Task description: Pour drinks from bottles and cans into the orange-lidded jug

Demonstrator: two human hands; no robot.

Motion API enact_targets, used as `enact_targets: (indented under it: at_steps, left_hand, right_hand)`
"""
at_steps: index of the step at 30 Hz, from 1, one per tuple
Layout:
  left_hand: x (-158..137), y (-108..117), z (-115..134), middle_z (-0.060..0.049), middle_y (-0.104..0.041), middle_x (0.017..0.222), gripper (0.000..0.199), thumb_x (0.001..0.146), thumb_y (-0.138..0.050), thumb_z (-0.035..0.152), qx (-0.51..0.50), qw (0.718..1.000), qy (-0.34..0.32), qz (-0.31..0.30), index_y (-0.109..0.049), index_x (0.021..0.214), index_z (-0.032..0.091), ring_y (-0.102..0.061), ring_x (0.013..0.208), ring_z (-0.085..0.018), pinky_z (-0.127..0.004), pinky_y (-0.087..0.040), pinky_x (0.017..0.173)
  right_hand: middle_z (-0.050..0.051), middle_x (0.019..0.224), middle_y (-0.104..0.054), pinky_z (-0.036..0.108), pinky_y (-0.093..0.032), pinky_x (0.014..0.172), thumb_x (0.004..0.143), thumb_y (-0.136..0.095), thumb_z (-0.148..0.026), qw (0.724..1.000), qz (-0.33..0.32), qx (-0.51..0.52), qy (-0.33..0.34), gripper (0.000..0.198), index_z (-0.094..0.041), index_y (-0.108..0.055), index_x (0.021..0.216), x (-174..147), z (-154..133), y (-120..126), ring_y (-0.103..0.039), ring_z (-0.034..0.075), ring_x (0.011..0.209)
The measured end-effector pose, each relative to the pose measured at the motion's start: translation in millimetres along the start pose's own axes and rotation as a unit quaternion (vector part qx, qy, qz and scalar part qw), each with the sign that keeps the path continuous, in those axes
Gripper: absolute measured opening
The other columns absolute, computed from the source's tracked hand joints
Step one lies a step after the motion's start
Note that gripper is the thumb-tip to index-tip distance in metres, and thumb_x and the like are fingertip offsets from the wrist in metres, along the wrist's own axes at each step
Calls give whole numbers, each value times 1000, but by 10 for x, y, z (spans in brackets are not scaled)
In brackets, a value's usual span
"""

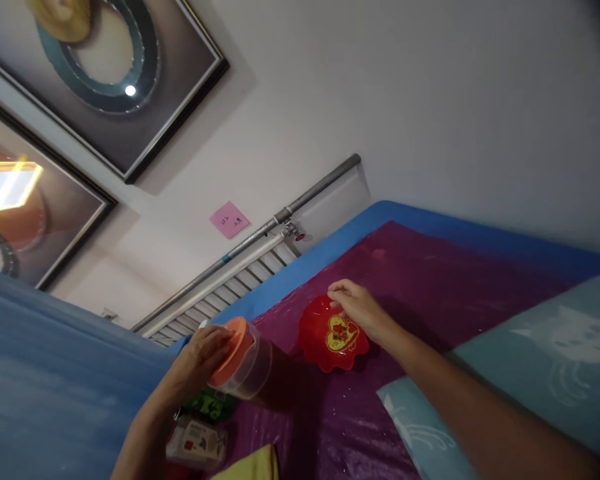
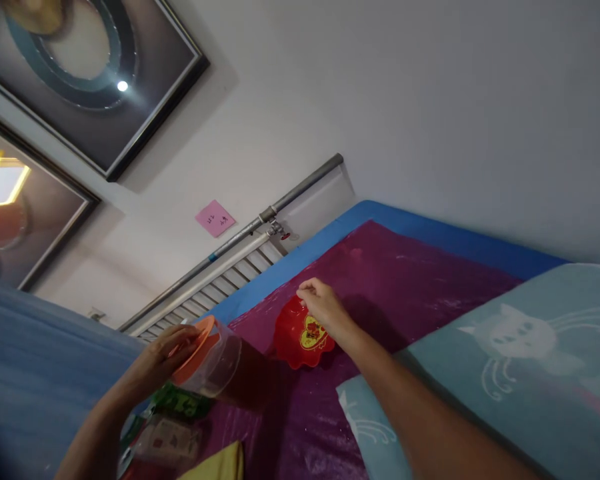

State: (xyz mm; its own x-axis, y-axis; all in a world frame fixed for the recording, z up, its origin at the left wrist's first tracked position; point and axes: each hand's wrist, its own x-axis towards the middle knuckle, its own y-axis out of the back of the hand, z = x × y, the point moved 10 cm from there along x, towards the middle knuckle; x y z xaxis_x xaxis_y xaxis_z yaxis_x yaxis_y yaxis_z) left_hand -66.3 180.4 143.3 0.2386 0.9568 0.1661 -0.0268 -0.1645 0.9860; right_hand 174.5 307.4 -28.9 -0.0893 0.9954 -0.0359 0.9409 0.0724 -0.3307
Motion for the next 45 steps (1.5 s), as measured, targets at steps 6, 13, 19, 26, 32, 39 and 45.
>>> enact_targets:
  at_steps: [6,13,19,26,32,39,45]
  left_hand:
    - [-90,-94,-136,-6,-69,107,27,89,-51,42,-14,999,30,6,-68,100,25,-63,102,-22,-40,-50,94]
    - [-109,-100,-236,-8,-69,108,28,86,-55,44,-26,999,40,26,-70,99,24,-63,105,-24,-40,-51,94]
    - [-124,-101,-247,-9,-69,109,26,87,-55,41,-64,997,33,39,-70,99,23,-63,106,-23,-39,-51,94]
    - [-133,-137,-240,-8,-68,111,25,88,-55,40,-51,998,28,26,-69,100,24,-62,108,-22,-38,-50,96]
    - [-129,-183,-273,-9,-67,113,27,87,-56,42,-73,996,52,9,-70,100,23,-62,108,-23,-40,-49,97]
    - [-140,-205,-321,-7,-69,106,26,86,-58,43,-109,992,58,24,-71,99,25,-65,100,-21,-34,-52,91]
    - [-155,-208,-339,-7,-70,111,26,85,-60,43,-114,992,44,39,-73,101,27,-64,107,-22,-34,-51,94]
  right_hand:
    - [-1,64,-62,25,-43,54,72,-58,-23,999,2,-39,4,3,-22,-59,74,53,55,-11,-61,16,63]
    - [-1,65,-63,26,-43,59,74,-58,-21,997,6,-80,17,2,-22,-60,73,77,38,-9,-60,17,65]
    - [1,69,-64,29,-41,66,75,-58,-18,992,16,-116,36,5,-22,-58,72,77,-13,9,-59,18,68]
    - [2,75,-67,29,-43,70,77,-58,-18,986,12,-157,58,5,-23,-58,76,80,-9,-11,-61,19,73]
    - [4,80,-69,29,-45,71,79,-56,-19,978,5,-195,75,4,-22,-59,79,118,34,-44,-63,20,76]
    - [5,84,-71,27,-46,68,79,-53,-18,968,-8,-236,82,11,-20,-62,85,89,5,-101,-66,19,77]
    - [6,85,-71,28,-46,70,80,-55,-17,959,-24,-266,95,12,-19,-63,88,63,-3,-126,-66,20,78]
